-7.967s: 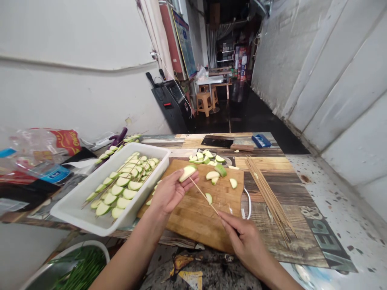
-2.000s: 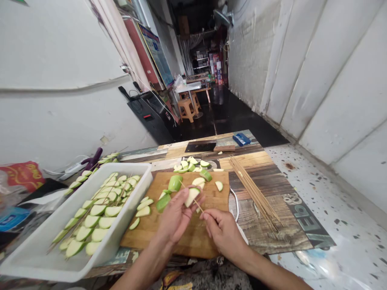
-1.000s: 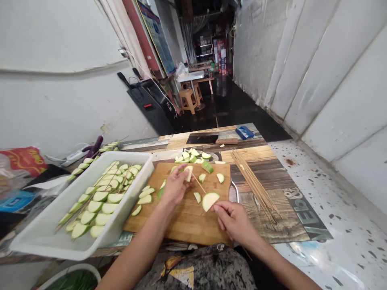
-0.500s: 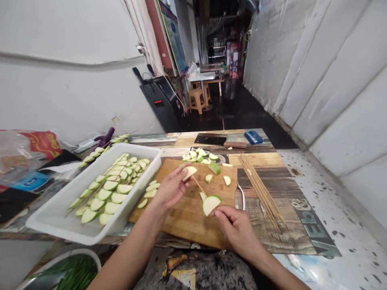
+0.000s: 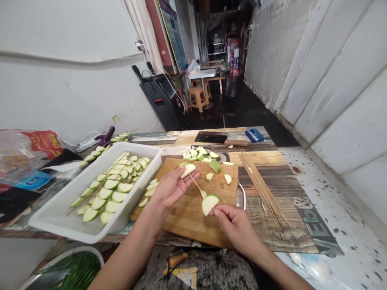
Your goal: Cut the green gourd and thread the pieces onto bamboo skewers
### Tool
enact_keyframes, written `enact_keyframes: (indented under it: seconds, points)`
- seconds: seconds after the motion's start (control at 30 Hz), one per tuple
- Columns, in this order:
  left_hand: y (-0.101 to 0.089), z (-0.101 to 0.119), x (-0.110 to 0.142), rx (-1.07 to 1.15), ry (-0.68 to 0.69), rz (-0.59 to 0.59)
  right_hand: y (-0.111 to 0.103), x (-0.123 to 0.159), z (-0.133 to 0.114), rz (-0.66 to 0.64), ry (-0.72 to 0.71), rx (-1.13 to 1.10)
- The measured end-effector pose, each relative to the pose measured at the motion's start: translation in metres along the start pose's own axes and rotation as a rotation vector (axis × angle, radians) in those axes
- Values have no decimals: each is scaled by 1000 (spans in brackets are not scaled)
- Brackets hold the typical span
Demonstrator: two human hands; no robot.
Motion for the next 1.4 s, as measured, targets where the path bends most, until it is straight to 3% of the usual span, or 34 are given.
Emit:
enact_keyframes:
  seconds: [0.47,1.4]
  points:
    - [-2,-2,-2,28,14,79,-1,1,-1,-30,8,-9]
    - [8,-7,-2,52,-2,47,1,-3,0,-27,-8,-57]
Point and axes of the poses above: each hand's wrist, its own x-axis away from the middle knuckle, its own y-axis out of the palm, z = x × y, the point moved 4 cm from there along -x, towards the middle knuckle, and after that the axes turned 8 degrees about y, right-handed, at the moved point
